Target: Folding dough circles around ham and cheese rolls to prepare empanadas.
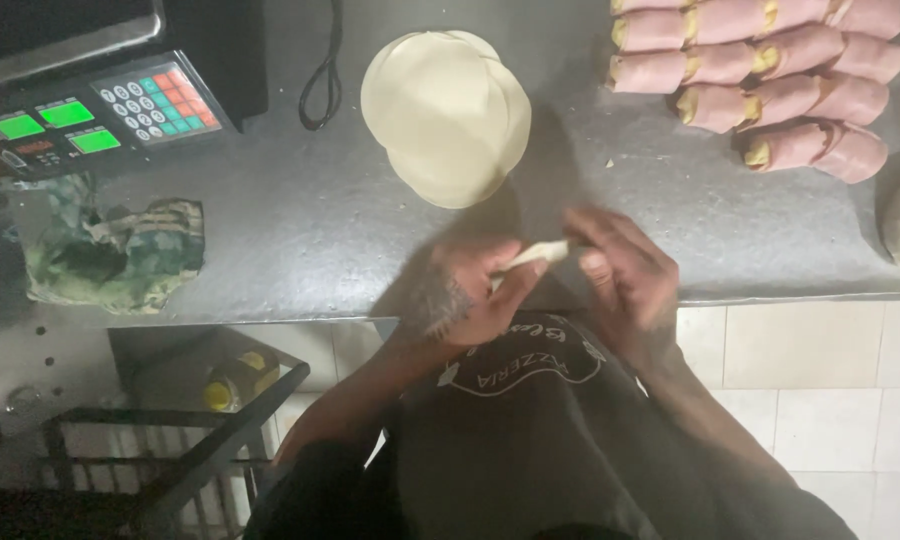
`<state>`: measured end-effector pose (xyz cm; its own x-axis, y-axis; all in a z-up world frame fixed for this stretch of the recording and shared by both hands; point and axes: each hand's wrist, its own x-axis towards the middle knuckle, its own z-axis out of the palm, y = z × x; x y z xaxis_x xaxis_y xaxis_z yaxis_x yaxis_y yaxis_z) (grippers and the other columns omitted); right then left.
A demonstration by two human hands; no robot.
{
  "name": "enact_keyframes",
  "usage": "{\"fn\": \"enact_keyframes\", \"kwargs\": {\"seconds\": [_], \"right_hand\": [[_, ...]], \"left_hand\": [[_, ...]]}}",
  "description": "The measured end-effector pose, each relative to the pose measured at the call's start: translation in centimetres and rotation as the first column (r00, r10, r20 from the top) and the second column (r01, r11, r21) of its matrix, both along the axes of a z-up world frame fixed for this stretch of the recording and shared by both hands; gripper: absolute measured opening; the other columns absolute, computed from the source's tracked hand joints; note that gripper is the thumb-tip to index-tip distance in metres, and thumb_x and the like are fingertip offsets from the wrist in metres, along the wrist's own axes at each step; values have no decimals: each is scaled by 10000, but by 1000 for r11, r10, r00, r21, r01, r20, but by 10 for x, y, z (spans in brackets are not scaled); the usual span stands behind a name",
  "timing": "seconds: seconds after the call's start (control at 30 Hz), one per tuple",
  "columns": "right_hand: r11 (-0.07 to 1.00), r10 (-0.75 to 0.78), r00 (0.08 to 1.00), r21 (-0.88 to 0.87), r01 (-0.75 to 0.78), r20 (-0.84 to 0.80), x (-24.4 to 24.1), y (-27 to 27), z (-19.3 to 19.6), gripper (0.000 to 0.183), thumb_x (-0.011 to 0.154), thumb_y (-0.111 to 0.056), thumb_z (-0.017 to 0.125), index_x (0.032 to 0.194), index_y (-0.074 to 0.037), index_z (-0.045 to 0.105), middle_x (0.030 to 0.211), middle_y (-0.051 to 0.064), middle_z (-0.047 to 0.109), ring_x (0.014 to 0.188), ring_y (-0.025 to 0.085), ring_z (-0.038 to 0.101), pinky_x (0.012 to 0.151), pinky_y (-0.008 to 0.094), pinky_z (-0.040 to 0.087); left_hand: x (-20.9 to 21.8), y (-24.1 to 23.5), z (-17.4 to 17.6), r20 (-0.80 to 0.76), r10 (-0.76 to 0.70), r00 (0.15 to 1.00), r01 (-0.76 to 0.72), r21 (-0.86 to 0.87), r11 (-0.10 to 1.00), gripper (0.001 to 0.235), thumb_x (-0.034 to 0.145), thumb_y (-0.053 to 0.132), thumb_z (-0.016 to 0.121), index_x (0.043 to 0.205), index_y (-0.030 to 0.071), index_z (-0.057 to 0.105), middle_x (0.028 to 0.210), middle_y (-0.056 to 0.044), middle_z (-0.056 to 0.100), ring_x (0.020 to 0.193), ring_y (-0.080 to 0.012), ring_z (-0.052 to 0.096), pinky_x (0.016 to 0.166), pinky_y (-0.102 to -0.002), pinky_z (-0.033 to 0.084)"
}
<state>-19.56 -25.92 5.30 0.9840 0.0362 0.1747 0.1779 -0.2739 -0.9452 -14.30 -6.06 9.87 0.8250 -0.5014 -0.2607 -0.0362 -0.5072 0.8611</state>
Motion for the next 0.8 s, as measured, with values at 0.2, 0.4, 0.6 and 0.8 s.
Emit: {"fn": "enact_keyframes", "kwargs": {"seconds": [0.2,0.4,0.6,0.8], "right_hand": [[579,379,855,812,80,-355,-5,-6,15,765,1065,-490,482,1602,21,291,1548,150,490,1381,243,541,1130,403,462],[605,292,889,788,112,-352,-25,-1,3,629,1110,-352,548,1575,35,376,1442,129,563,1295,204,558,1105,376,461],[859,225,875,510,28,-428,-24,-1,3,447,1040,-272,654,1358,41,629,1214,105,727,1081,149,663,958,312,530],[977,7,993,210,18,-115,-4,-4,60,458,893,-286,772,1220,13,658,1107,83,679,1002,161,639,901,288,526]], "left_hand": [[-16,-3,5,613,94,785,69,-236,969,238,845,8,707,1055,104,763,1471,-285,467,1406,-395,445,1165,-585,411],[-31,-2,-18,-305,154,940,-333,-712,618,467,981,86,678,1420,22,532,1471,-183,471,1377,-215,469,1173,-394,412],[-36,-5,-28,-420,115,900,-387,-650,654,294,1083,107,654,1312,-77,676,1112,-134,729,955,-167,670,835,-284,553],[-26,0,-6,87,175,981,-64,-704,707,208,1074,62,649,1269,-3,678,1211,-148,744,1045,-192,769,880,-295,654]]}}
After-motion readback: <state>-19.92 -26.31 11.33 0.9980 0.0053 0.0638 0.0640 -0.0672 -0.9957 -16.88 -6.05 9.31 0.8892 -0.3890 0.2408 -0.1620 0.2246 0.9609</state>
